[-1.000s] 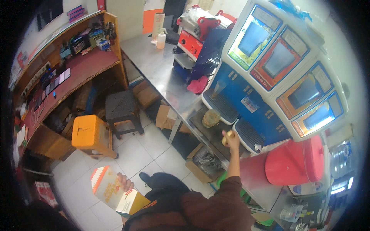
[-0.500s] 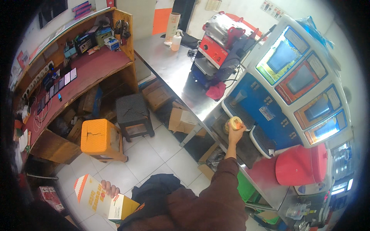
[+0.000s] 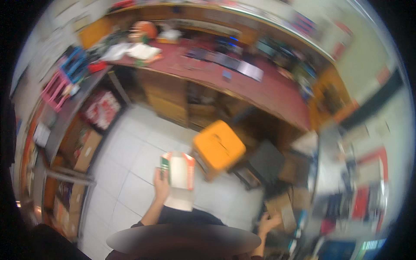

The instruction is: The person assembles small rectangular boxes by folding flat pieces and tucking flaps into place. They repeatedly pick up a flat piece, fold it into a box shape, and place the finished box on a growing stack on the counter.

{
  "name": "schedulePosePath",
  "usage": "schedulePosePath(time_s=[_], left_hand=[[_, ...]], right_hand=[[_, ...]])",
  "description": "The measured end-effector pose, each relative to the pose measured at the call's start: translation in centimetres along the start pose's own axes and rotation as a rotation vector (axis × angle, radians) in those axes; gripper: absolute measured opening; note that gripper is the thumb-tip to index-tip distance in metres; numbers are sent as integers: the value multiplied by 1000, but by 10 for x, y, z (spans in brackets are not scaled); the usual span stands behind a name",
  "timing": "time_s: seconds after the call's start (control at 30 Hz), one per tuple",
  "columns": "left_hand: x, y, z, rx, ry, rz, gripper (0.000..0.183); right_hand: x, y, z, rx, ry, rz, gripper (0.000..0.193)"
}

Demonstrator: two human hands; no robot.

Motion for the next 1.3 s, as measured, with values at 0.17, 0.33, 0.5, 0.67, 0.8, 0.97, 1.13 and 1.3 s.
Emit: schedulePosePath(time_s=[0.17,0.33,0.5,0.67,0.8,0.97,1.13,1.3], left_hand=[[-81,-62,69,19,50,231,26],[-195,-137,177,543,35,773,21],[-329,-169,206,902,-43,772,36],[-528,-219,184,812,-400,630,41],[-749,-272,186,82,-415,384,30],[-1016,-266,190,-225,-261,-123,16],[-1235,-248,151,-335,-202,-303,12],[-1322,-243,77,-94,-497,-503,15]], right_hand=[[127,-391,-151,-918,-1793,90,34],[188,-646,-136,-252,-1688,1043,45],[188,-778,-215,-173,-1528,1008,39],[119,-883,-331,-442,-1419,613,32],[40,-998,-410,-757,-1245,521,29],[-31,-1146,-478,-1160,-1557,78,32],[-74,-1297,-527,-866,-1232,631,32],[-94,-1370,-564,-754,-833,536,26]])
Point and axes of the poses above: each hand's wrist, its own x-axis away from the middle knuckle, its own z-axis out of the back of the hand, y = z × x, the point moved 6 cm from there along -x, towards the middle knuckle, and after that the axes turned 5 degrees about -z, right-handed, at the moved point
